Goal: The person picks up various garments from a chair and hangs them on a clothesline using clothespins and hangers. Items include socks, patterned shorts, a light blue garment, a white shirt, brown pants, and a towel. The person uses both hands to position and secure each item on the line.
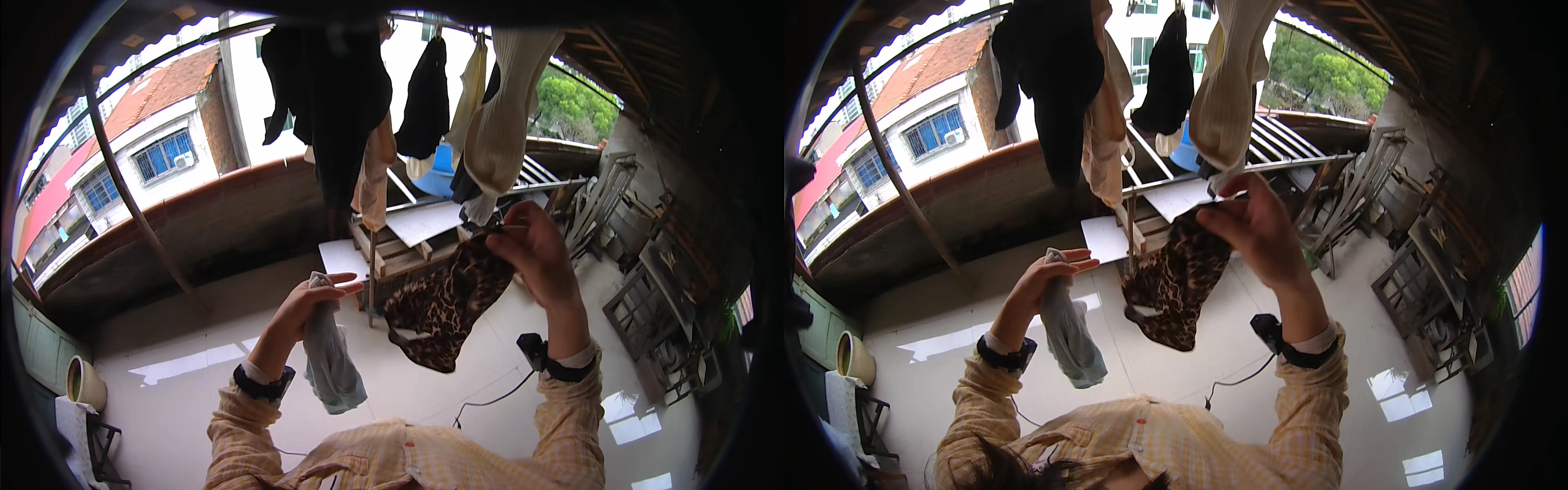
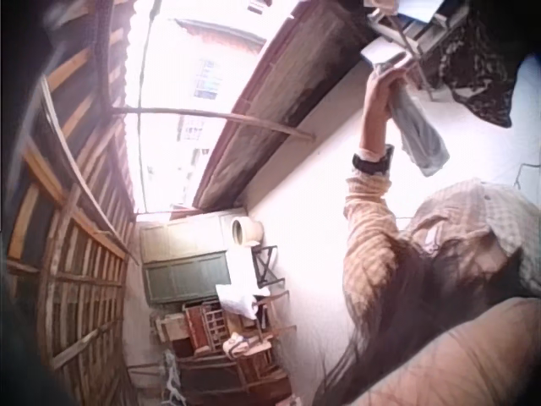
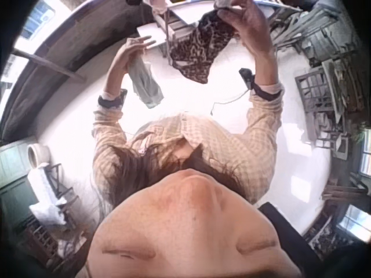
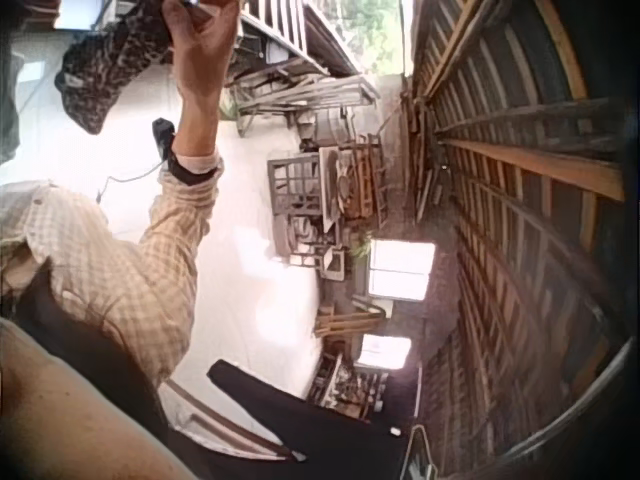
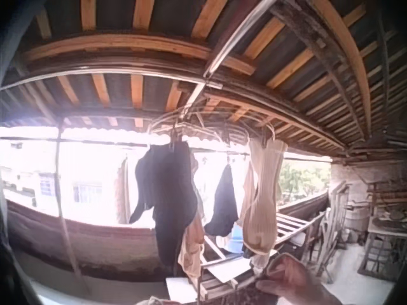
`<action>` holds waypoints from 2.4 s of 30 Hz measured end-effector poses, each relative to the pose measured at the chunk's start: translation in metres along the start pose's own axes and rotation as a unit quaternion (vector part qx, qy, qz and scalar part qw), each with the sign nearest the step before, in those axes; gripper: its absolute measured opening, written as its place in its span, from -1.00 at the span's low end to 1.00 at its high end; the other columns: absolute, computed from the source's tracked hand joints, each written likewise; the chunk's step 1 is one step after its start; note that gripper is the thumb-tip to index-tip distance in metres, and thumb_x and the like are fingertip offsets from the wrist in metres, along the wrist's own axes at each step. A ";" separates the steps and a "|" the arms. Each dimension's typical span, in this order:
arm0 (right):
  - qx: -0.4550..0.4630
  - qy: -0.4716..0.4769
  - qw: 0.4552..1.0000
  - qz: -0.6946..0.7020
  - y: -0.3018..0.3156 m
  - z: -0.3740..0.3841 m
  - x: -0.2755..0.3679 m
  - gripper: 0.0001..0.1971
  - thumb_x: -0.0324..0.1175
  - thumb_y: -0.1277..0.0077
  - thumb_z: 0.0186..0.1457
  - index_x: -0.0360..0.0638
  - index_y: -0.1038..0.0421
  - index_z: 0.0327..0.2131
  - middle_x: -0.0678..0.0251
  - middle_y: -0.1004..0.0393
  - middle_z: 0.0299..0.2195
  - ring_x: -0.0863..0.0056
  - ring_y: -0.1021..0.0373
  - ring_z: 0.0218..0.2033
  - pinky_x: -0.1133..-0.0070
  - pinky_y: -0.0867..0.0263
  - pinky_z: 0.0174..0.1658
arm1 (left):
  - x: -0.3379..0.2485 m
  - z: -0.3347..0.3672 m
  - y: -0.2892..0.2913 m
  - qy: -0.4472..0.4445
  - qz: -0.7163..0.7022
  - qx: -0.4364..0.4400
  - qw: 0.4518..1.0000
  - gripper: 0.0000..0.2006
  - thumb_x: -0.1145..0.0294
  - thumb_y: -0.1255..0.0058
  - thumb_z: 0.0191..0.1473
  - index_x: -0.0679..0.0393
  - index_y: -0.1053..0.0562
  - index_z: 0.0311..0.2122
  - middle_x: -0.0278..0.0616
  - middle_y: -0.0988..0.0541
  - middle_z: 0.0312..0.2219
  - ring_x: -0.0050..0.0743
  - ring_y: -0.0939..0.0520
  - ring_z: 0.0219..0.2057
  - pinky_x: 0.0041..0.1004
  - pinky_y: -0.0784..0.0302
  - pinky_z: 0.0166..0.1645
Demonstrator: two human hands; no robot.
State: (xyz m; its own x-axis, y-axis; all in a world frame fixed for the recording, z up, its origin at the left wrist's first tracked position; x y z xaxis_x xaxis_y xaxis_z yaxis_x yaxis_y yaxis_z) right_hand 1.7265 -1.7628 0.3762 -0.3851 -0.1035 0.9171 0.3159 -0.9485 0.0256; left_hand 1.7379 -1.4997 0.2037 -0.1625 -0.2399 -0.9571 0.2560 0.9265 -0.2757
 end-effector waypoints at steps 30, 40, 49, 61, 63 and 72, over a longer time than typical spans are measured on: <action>0.049 0.165 0.978 -0.119 -0.063 0.194 0.195 -0.65 -0.15 -0.18 -0.02 -0.20 -0.46 -0.25 0.48 -0.46 -0.49 0.89 -0.22 -0.56 0.94 -0.27 -0.41 | -0.331 -0.002 -0.108 -0.426 0.233 -0.160 0.860 -0.70 0.12 -0.09 0.03 0.14 -0.51 -0.26 -0.37 -0.53 -0.45 -0.68 -0.46 -0.41 -0.59 -0.34 -0.25; 0.032 0.156 0.978 -0.132 -0.060 0.202 0.185 -0.71 -0.11 -0.21 -0.08 -0.09 -0.55 -0.35 0.54 -0.40 -0.58 0.79 -0.11 -0.60 0.79 -0.05 -0.51 | -0.361 0.001 -0.126 -0.464 0.394 -0.146 0.780 -0.68 0.13 -0.11 0.02 0.17 -0.51 -0.24 -0.34 -0.54 -0.46 -0.66 -0.49 -0.43 -0.56 -0.38 -0.28; 0.062 0.178 0.971 -0.150 -0.054 0.206 0.175 -0.68 -0.12 -0.25 -0.11 -0.11 -0.56 -0.32 0.46 -0.47 -0.51 0.69 -0.26 -0.47 0.73 -0.12 -0.46 | -0.376 -0.011 -0.138 -0.531 0.408 -0.170 0.723 -0.70 0.18 -0.10 0.01 0.20 -0.51 -0.26 -0.24 -0.56 -0.51 -0.55 -0.54 -0.47 -0.49 -0.42 -0.33; -0.031 0.380 0.885 -0.267 -0.090 0.092 0.146 -0.67 -0.27 -0.20 -0.03 -0.23 -0.34 -0.25 0.32 -0.46 -0.43 0.57 -0.43 -0.39 0.62 -0.35 -0.30 | -0.330 -0.020 -0.112 -0.533 0.218 -0.134 0.806 -0.71 0.15 -0.21 -0.06 0.16 -0.48 -0.38 -0.39 -0.49 -0.57 -0.70 -0.44 -0.54 -0.62 -0.38 -0.40; 0.026 0.368 0.889 -0.270 -0.105 0.088 0.128 -0.71 -0.27 -0.16 -0.01 -0.26 -0.36 -0.32 0.32 -0.46 -0.46 0.59 -0.42 -0.42 0.63 -0.33 -0.31 | -0.319 -0.020 -0.109 -0.516 0.211 -0.133 0.820 -0.71 0.15 -0.22 -0.07 0.16 -0.47 -0.40 -0.39 -0.49 -0.57 -0.72 -0.44 -0.54 -0.64 -0.37 -0.42; 0.109 0.259 0.939 -0.198 -0.093 0.083 0.099 -0.92 -0.44 -0.02 0.09 -0.24 -0.41 -0.37 0.41 -0.44 -0.47 0.75 -0.33 -0.45 0.69 -0.22 -0.41 | -0.273 -0.021 -0.115 -0.388 0.325 -0.021 0.862 -0.70 0.34 -0.28 -0.15 0.21 -0.45 -0.32 -0.35 -0.50 -0.50 -0.69 -0.48 -0.45 -0.67 -0.39 -0.35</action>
State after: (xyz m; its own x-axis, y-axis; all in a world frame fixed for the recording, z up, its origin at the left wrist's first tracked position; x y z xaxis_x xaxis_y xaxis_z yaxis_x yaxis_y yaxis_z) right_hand 1.7308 -1.6598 0.4982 -0.8618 0.0598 0.5037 0.2071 -0.8650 0.4570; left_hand 1.7329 -1.5349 0.4983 0.6928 0.2285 -0.6840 0.0145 0.9439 0.3300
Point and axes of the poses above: each hand's wrist, its own z-axis towards the middle knuckle, its own y-axis out of the back of the hand, x = y × z, the point moved 10 cm from there along z, towards the middle knuckle
